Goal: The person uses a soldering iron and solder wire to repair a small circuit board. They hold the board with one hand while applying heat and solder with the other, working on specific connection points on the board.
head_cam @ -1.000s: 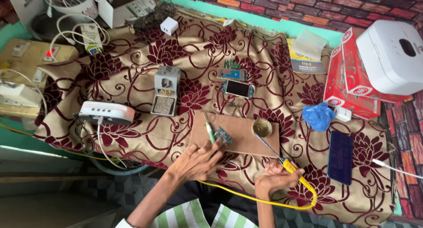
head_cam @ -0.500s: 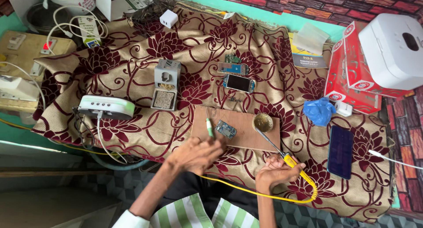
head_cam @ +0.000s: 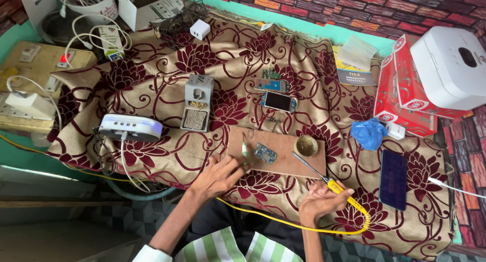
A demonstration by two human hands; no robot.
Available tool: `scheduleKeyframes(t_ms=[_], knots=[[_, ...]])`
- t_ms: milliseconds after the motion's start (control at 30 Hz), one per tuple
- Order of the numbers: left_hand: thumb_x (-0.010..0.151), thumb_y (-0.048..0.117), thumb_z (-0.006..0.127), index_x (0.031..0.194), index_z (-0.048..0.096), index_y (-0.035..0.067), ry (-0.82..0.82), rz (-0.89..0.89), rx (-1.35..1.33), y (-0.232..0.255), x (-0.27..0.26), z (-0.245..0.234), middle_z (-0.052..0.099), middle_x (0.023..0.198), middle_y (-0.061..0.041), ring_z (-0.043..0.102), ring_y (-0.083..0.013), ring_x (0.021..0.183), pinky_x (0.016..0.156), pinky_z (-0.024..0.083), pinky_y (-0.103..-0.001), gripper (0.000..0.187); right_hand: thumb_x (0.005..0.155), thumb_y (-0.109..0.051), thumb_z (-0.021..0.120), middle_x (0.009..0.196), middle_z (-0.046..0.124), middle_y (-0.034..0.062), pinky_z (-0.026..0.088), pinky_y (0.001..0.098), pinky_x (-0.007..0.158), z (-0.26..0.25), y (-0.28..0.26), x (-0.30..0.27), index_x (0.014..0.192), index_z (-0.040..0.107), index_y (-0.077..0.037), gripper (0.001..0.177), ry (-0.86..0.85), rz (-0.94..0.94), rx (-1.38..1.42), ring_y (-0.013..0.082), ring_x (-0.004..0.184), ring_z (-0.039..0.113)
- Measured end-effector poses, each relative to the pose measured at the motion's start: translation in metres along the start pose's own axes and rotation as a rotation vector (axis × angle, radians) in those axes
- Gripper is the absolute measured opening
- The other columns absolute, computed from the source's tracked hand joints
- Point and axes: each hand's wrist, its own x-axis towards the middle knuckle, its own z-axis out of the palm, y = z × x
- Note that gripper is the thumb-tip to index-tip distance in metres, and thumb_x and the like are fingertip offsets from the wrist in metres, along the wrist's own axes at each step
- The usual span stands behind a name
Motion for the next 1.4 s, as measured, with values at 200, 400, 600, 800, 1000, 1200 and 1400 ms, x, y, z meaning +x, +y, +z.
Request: scheduleKeyframes(t_ms=[200, 400, 600, 800, 1000, 1200, 1400], knots=[[0.073, -0.021, 0.052, 0.120, 0.051, 0.011, 0.531, -0.242, -0.214, 0.001, 0.019, 0.021, 0.058, 0.118, -0.005, 0.056, -0.0190, 0.099, 0.087, 0.037, -0.041, 0.056, 0.111, -0.059, 0.045, 0.062, 0.037, 0.0017, 0.041, 0.0290, 0.049, 0.010, 0.002, -0.002, 0.102, 0.045, -0.004, 0.056, -0.131, -0.107, -0.061, 0.0142, 0.050, 0.039], [0.068, -0.026, 0.046, 0.119, 0.045, 0.005, 0.477, -0.234, -0.463, 0.001, 0.035, 0.019, 0.063, 0.107, -0.014, 0.057, -0.0236, 0.092, 0.087, 0.039, -0.042, 0.059, 0.109, -0.061, 0.043, 0.060, 0.032, 0.0004, 0.037, 0.0281, 0.046, 0.024, 0.001, 0.000, 0.104, 0.045, -0.005, 0.056, -0.151, -0.193, -0.109, 0.0133, 0.047, 0.033], [0.071, -0.026, 0.042, 0.117, 0.041, 0.002, 0.605, -0.205, -0.574, 0.008, 0.036, 0.023, 0.060, 0.103, -0.017, 0.064, -0.0318, 0.093, 0.089, 0.046, -0.044, 0.054, 0.108, -0.062, 0.043, 0.063, 0.034, -0.0006, 0.038, 0.0264, 0.047, 0.016, 0.000, 0.008, 0.106, 0.046, -0.007, 0.056, -0.067, -0.053, -0.026, 0.0127, 0.050, 0.037], [0.098, -0.016, 0.038, 0.114, 0.041, 0.007, 0.617, -0.301, -0.633, 0.019, 0.035, 0.043, 0.063, 0.102, -0.013, 0.058, -0.0187, 0.081, 0.065, 0.048, -0.031, 0.029, 0.112, -0.058, 0.045, 0.066, 0.037, 0.0011, 0.042, 0.0283, 0.052, 0.013, 0.007, 0.006, 0.106, 0.044, -0.007, 0.052, -0.155, -0.103, 0.032, 0.0128, 0.054, 0.040], [0.110, 0.004, 0.035, 0.112, 0.043, 0.008, 0.897, -0.350, -0.517, 0.015, 0.046, 0.051, 0.057, 0.096, -0.011, 0.051, -0.0148, 0.073, 0.059, 0.044, -0.031, 0.009, 0.110, -0.056, 0.046, 0.068, 0.042, 0.0027, 0.038, 0.0270, 0.045, 0.015, 0.005, 0.005, 0.114, 0.048, -0.003, 0.053, -0.226, -0.133, 0.018, 0.0131, 0.052, 0.042], [0.116, 0.041, 0.019, 0.113, 0.049, 0.009, 0.792, -0.413, -0.622, 0.016, 0.076, 0.045, 0.052, 0.092, -0.006, 0.049, -0.0124, 0.067, 0.053, 0.042, -0.028, 0.043, 0.110, -0.053, 0.050, 0.080, 0.047, 0.0059, 0.045, 0.0286, 0.055, 0.018, 0.005, -0.001, 0.121, 0.049, 0.002, 0.056, -0.334, -0.258, -0.036, 0.0161, 0.064, 0.049], [0.113, 0.018, 0.035, 0.113, 0.046, 0.003, 0.786, -0.313, -0.598, 0.016, 0.085, 0.025, 0.054, 0.098, -0.013, 0.053, -0.0250, 0.086, 0.079, 0.047, -0.042, 0.018, 0.111, -0.052, 0.051, 0.086, 0.049, 0.0073, 0.049, 0.0310, 0.058, 0.023, 0.004, -0.002, 0.129, 0.050, 0.007, 0.061, -0.374, -0.333, -0.085, 0.0161, 0.070, 0.050]])
